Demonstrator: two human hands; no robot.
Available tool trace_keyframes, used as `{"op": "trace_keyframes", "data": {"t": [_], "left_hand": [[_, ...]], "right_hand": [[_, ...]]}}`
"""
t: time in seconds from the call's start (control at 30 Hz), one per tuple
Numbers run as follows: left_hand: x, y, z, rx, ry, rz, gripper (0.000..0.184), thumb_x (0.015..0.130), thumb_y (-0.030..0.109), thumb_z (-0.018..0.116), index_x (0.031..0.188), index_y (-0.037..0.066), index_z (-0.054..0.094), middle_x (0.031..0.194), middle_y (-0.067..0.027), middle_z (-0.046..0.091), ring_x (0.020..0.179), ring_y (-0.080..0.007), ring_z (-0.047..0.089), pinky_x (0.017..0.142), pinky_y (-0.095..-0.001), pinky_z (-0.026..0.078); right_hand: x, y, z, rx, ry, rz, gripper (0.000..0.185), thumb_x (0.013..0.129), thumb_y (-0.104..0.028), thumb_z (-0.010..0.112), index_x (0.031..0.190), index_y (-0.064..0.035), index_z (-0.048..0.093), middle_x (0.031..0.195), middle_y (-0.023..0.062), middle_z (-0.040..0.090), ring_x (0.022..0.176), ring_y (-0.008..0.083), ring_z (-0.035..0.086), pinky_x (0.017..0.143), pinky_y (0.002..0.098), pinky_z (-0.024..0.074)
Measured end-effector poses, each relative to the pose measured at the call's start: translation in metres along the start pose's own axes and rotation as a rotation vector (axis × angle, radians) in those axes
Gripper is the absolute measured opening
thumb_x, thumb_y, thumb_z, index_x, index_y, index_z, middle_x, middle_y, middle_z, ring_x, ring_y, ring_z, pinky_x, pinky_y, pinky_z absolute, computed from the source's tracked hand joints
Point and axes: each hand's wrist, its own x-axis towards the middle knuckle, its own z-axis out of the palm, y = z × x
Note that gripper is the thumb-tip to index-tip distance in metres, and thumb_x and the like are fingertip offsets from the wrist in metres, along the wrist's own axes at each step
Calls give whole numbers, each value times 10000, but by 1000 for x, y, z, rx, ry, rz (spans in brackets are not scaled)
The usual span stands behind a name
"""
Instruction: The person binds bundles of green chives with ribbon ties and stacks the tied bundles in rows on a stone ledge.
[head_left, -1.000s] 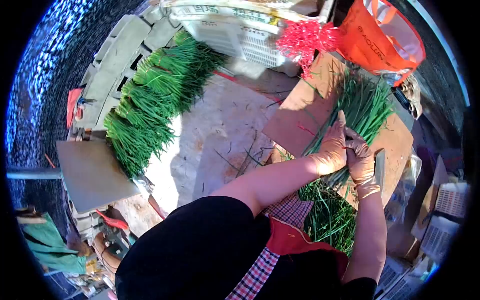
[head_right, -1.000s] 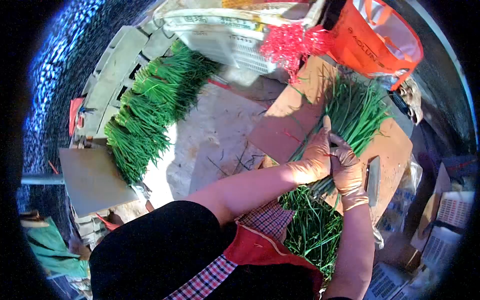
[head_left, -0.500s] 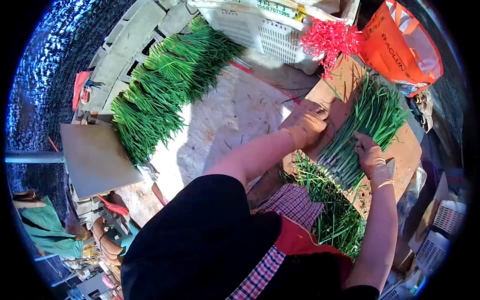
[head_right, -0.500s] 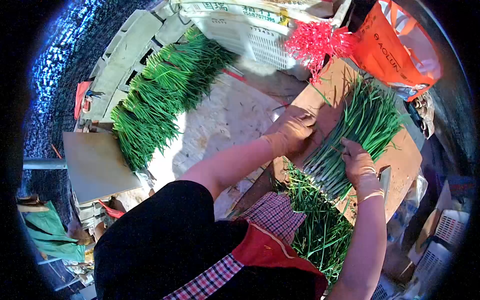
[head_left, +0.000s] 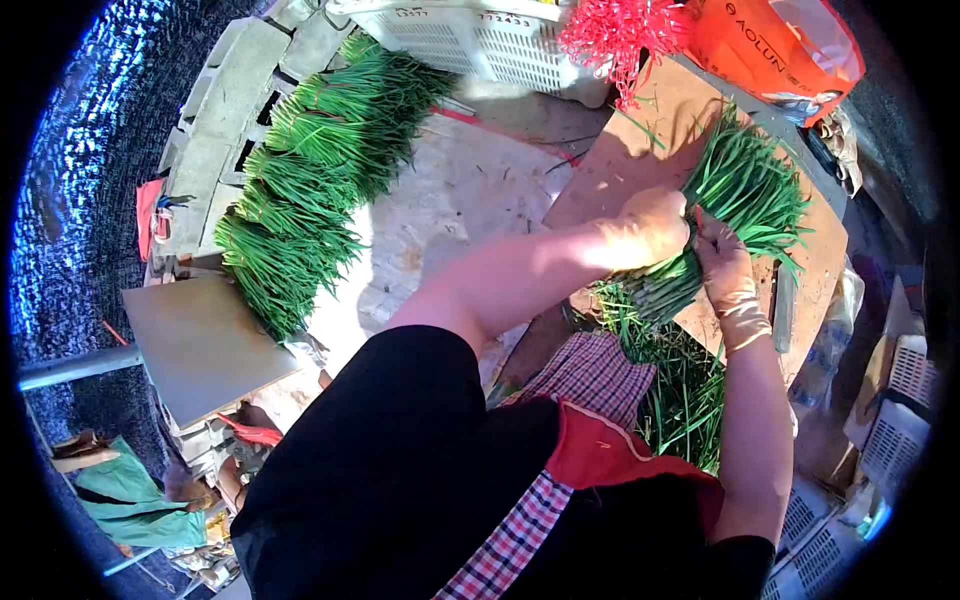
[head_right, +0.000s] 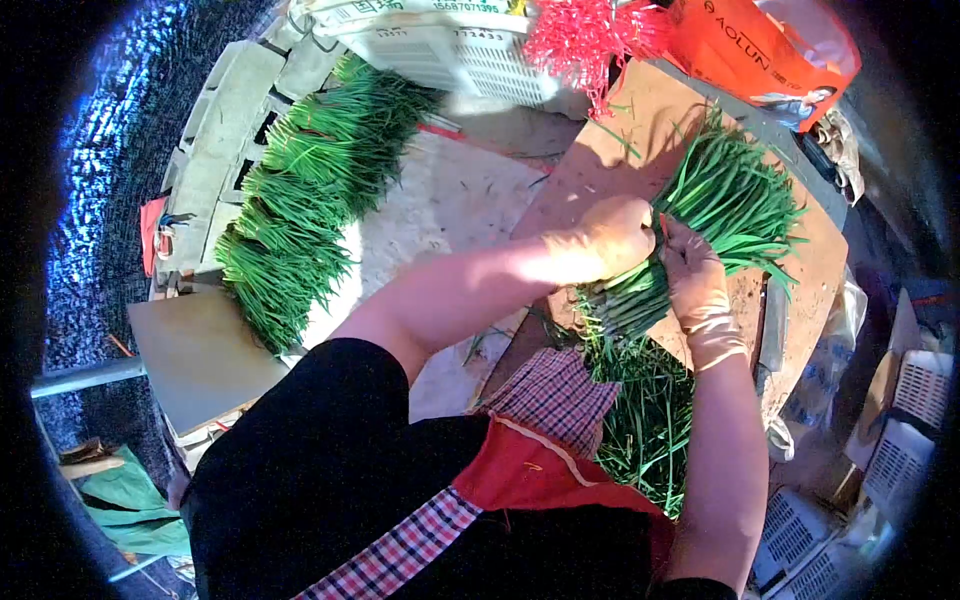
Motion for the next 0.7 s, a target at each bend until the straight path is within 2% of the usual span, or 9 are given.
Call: {"op": "trace_keyframes", "data": {"t": [0.07, 0.17, 0.3, 0.4, 0.43, 0.47, 0.53, 0.63, 0.7], "left_hand": [[2, -11, 4, -52, -40, -48, 236, 812, 231, 569, 801, 2, 624, 711, -146, 627, 693, -272, 632, 624, -375, 487], [-3, -15, -18, -625, -226, -278, 386, 788, 361, 676, 818, -13, 587, 785, -69, 616, 757, -115, 554, 673, -285, 456], [-5, -43, 1, -729, -204, -11, 422, 773, 114, 665, 1112, -35, 462, 958, -113, 609, 870, -145, 562, 755, -279, 465], [1, -44, 16, -583, -134, -141, 506, 782, 64, 621, 1218, -45, 389, 958, -111, 603, 865, -152, 563, 754, -275, 468], [1, -39, 20, -816, -131, -234, 557, 773, 29, 602, 1282, -29, 384, 941, -97, 613, 848, -138, 560, 735, -261, 464], [1, -38, 19, -817, -125, -224, 557, 773, 29, 602, 1282, -29, 384, 941, -97, 613, 848, -138, 560, 735, -261, 464], [1, -36, 18, -786, -72, -171, 172, 775, 41, 625, 938, 0, 659, 743, 0, 613, 696, -92, 528, 643, -256, 448], [8, -46, 29, -790, -44, -192, 75, 780, 56, 634, 788, -9, 670, 692, 21, 592, 647, -85, 513, 597, -258, 438], [9, -48, 35, -830, -15, -215, 76, 779, 54, 632, 791, -11, 670, 694, 21, 594, 640, -84, 511, 586, -255, 433]], "right_hand": [[2, 8, 3, -226, 63, -160, 289, 851, -3, 496, 1129, 14, 570, 1053, 117, 624, 970, 154, 549, 883, 267, 411], [4, 9, 2, -206, 85, -13, 246, 866, -46, 508, 1094, 3, 586, 977, 126, 638, 886, 169, 572, 845, 282, 430], [7, 13, 4, -239, 100, -67, 238, 858, -60, 530, 1081, -9, 596, 977, 134, 636, 890, 195, 582, 845, 293, 435], [9, 18, 3, -256, 107, 1, 227, 855, -49, 525, 1067, -9, 598, 976, 145, 637, 895, 216, 588, 845, 305, 438], [8, 13, 3, -298, 107, -16, 223, 853, -40, 523, 1061, -5, 596, 966, 144, 639, 892, 225, 590, 846, 308, 440], [10, 21, 3, -285, 120, -57, 241, 843, -27, 528, 1074, -9, 594, 953, 143, 638, 879, 221, 591, 843, 301, 442], [11, 17, 3, -287, 89, -40, 263, 828, -16, 545, 1087, -9, 591, 944, 131, 639, 870, 203, 590, 841, 290, 443], [13, 26, 5, -167, 78, -8, 296, 838, 4, 520, 1129, -7, 573, 953, 36, 611, 863, 118, 527, 834, 243, 415], [13, 17, 2, -187, 65, 49, 297, 821, 0, 550, 1116, -7, 579, 937, 63, 624, 850, 147, 552, 827, 258, 428]]}}
